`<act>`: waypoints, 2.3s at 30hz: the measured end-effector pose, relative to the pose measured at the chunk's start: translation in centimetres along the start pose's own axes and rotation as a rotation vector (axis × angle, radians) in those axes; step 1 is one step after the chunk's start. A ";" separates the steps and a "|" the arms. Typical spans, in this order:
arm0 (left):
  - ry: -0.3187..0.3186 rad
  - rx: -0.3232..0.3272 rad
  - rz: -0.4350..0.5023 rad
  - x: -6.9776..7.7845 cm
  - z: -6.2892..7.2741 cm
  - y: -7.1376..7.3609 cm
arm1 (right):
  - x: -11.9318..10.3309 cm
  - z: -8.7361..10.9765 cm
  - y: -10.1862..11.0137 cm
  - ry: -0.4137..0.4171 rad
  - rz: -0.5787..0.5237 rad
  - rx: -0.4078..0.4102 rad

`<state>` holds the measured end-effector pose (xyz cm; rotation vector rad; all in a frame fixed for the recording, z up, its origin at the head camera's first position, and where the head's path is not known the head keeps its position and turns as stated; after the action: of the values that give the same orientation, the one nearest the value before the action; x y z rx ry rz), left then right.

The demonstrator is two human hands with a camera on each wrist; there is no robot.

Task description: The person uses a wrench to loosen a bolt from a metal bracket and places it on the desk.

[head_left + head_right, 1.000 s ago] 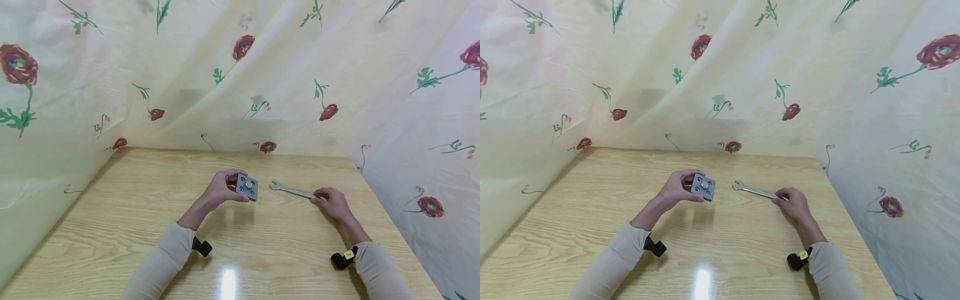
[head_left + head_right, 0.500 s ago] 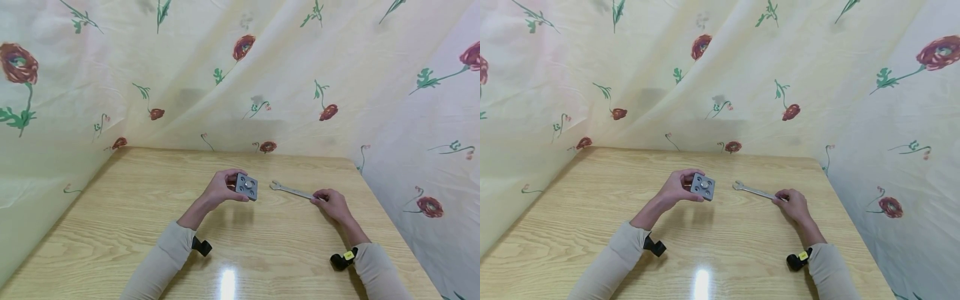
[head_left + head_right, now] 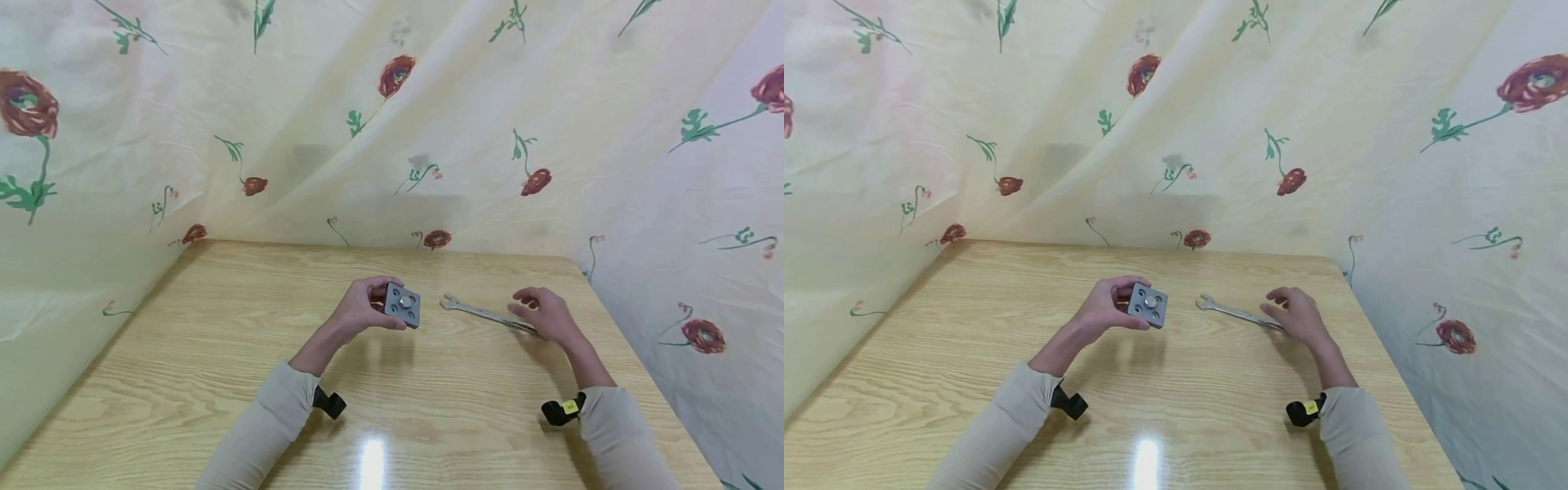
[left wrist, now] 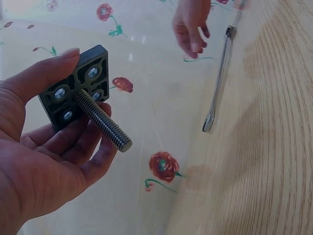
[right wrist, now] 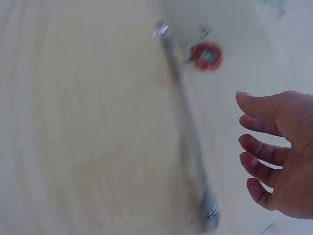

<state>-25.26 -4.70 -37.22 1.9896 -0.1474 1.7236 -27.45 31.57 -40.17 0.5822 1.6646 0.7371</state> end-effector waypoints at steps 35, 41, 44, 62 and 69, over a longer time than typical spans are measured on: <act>-0.033 -0.001 -0.057 0.0 -0.1 -0.3 | -17.0 0.8 -7.3 0.317 -0.231 -0.015; -0.056 -0.006 -0.092 0.0 -0.2 -0.4 | -17.5 0.8 -8.4 0.290 -0.161 -0.004; -0.063 -0.005 -0.102 -0.1 -0.1 -0.4 | -17.6 0.8 -9.3 0.282 -0.140 0.004; -0.111 -0.001 -0.183 0.3 0.1 -1.1 | -18.4 1.2 -10.7 0.284 0.089 0.148; -0.114 0.006 -0.212 0.2 0.0 -0.9 | -18.6 1.3 -10.8 0.339 0.127 0.190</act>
<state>-24.80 -3.84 -37.28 2.0283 0.0290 1.4810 -22.20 11.10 -35.87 0.7324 2.0415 0.8081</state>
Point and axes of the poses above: each hand's wrist, its own z-axis away from the middle knuckle, its own y-axis out of the back of the hand, x = y × z, the point moved 4 cm from there along -z, towards the middle knuckle, and after that the axes turned 10 degrees about -z, right-handed, at the moved point
